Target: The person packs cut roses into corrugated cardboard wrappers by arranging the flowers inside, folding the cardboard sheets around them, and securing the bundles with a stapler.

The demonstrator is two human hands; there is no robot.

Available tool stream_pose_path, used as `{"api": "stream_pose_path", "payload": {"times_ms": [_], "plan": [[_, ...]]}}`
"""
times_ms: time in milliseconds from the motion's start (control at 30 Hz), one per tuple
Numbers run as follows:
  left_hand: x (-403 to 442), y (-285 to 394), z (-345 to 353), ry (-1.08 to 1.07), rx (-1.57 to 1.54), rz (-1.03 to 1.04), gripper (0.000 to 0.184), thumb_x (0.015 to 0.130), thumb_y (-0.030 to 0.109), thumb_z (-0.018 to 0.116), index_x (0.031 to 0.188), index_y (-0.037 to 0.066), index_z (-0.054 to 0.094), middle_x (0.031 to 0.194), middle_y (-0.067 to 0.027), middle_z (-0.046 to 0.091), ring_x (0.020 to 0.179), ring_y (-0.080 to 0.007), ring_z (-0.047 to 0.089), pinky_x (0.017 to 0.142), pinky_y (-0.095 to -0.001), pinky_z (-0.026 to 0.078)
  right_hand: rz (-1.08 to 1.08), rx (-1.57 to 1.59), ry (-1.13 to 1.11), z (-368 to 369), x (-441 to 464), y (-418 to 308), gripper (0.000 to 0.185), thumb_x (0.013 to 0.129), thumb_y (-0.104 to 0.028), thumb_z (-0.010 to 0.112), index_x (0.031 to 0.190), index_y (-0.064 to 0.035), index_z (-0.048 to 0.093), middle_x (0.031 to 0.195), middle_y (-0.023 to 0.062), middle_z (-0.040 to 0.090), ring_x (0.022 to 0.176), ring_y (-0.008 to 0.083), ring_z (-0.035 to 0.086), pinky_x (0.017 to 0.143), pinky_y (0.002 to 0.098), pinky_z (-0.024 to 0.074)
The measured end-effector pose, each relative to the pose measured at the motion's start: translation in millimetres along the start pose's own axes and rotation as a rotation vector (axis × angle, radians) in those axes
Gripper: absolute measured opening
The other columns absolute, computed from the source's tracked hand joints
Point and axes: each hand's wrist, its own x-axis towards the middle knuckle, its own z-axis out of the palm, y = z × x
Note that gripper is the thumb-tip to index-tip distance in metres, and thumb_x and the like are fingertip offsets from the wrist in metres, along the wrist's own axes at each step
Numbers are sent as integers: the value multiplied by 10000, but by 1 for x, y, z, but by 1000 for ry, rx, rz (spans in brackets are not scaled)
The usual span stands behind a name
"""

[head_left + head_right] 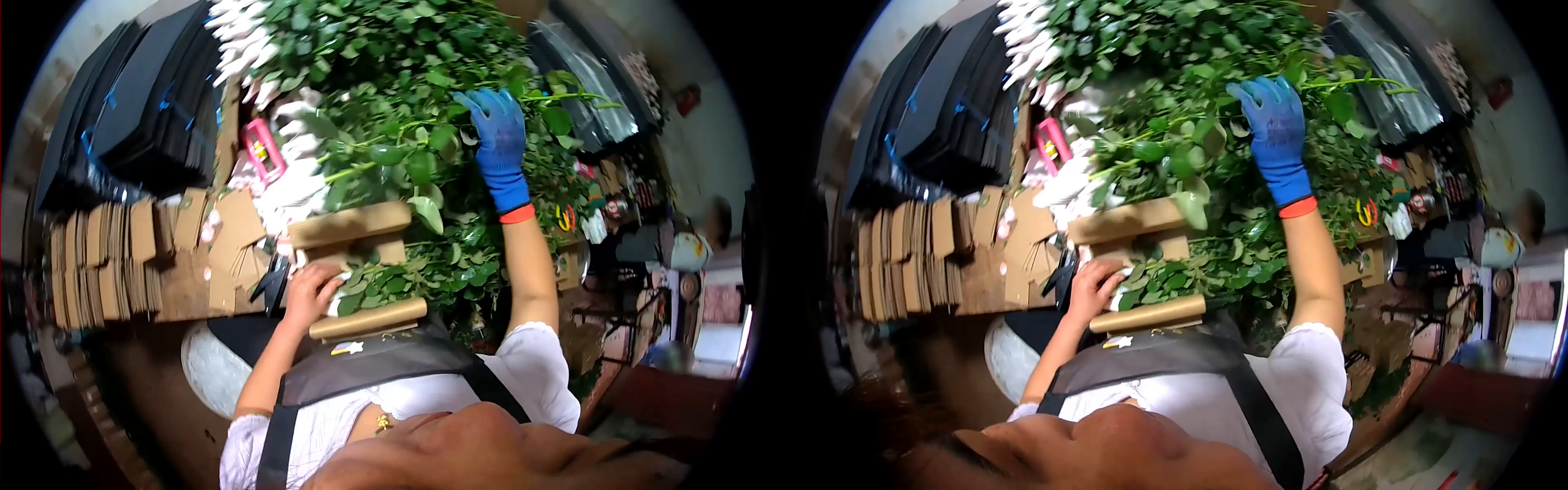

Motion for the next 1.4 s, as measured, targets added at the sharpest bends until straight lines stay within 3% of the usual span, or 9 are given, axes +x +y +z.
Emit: {"api": "stream_pose_path", "payload": {"times_ms": [267,433,567,800,933,1067,1133,1267,1400], "plan": [[-11,-18,11,9,-269,-293,266,847,89,757,1111,54,742,1077,-107,731,971,-245,699,813,-352,563,-15,14,-237,-94,-26,-45,568,754,18,634,1283,-182,687,1064,76,673,1007,315,623,872,429,501],[-12,-31,16,-9,-564,-325,708,833,134,789,1453,83,451,1306,-94,653,1068,-188,675,920,-329,541,59,227,-529,-80,-125,-68,551,681,70,636,1196,-120,689,1056,142,664,987,376,614,862,470,505],[-13,-24,18,119,-399,-252,711,769,120,831,1409,125,520,1269,-113,655,1176,-260,655,974,-356,526,126,113,-891,-48,-178,-81,445,648,19,696,1079,-81,664,1036,167,656,966,396,616,837,476,507],[-11,-24,14,144,-343,-151,590,780,80,823,1331,95,610,1209,-86,666,1115,-209,656,970,-324,511,10,125,-986,-35,-180,-64,474,675,26,704,1129,-104,659,1045,137,673,975,365,638,842,454,517],[-5,-20,8,67,-363,-208,511,790,85,775,1285,133,654,1203,-135,606,1150,-259,616,981,-348,503,-123,-185,-1052,-65,-116,-74,421,757,-39,679,1166,-139,672,1000,135,694,907,348,665,788,452,535],[-1,-14,9,0,-335,-323,505,766,126,703,1264,199,667,1248,-220,532,1219,-373,557,1046,-441,465,-53,547,-707,-83,-53,-140,423,880,-205,708,1298,-204,640,923,118,728,732,336,681,673,423,550],[1,-6,7,-5,-282,-369,480,769,131,690,1246,185,672,1201,-205,557,1199,-371,562,1024,-446,472,10,585,-962,-70,-54,-183,516,895,-410,709,1369,-230,611,855,117,719,716,317,684,635,415,536],[-4,-19,16,79,-262,-234,530,786,129,720,1297,92,584,1109,-157,613,1122,-322,577,970,-401,473,26,249,-1162,10,-90,-212,346,937,-437,638,1189,-205,686,846,96,734,754,315,704,669,448,549],[-8,-12,9,70,-163,-303,578,833,219,735,1327,46,489,1210,-231,562,1160,-398,536,1001,-445,436,59,259,-998,21,-109,-205,330,956,-474,587,1025,-177,715,854,107,738,783,322,710,698,477,552]]}}
